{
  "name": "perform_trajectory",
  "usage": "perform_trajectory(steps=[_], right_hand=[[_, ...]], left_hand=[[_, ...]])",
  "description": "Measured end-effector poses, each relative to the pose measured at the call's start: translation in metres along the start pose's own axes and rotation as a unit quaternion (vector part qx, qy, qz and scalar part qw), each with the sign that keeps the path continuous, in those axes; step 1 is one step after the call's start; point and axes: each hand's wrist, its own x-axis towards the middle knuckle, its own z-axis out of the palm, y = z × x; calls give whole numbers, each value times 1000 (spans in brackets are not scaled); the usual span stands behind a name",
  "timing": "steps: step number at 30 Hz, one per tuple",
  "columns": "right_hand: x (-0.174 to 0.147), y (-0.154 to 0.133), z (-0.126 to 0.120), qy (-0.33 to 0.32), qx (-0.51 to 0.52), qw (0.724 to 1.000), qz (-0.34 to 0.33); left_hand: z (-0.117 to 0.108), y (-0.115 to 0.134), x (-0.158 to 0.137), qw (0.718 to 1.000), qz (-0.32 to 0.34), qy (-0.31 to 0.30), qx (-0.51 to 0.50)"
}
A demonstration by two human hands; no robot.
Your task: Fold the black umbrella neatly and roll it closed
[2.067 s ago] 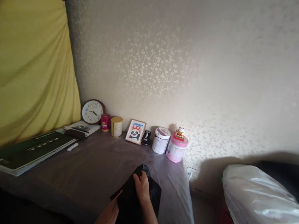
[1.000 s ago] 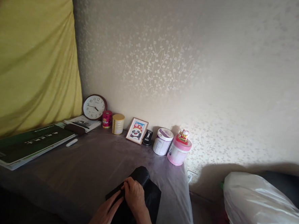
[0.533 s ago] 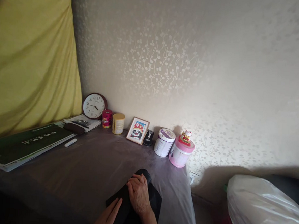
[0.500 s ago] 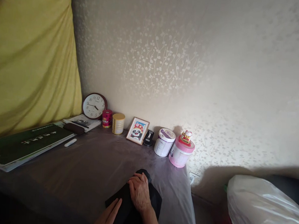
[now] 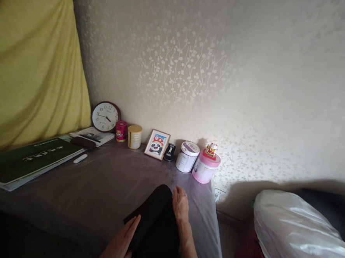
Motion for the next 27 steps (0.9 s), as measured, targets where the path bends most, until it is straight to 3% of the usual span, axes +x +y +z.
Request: perform_trajectory(steps=[3,6,14,20,23,27], right_hand=[[-23,23,-27,22,-24,998,60],[-50,35,-45,3,-22,994,106],[-88,19,-46,-49,90,977,186],[-94,2,-38,-30,135,981,138],[-90,-18,-39,-57,232,965,107],[-77,-49,-33,-44,304,948,86]], left_hand=[[-8,8,-5,1000,9,15,-16],[-11,10,-8,999,18,33,-23],[-8,11,-8,998,24,52,-14],[-10,12,-10,998,26,52,-21],[-7,10,-9,998,23,51,-26],[-3,6,-6,998,10,51,-25]])
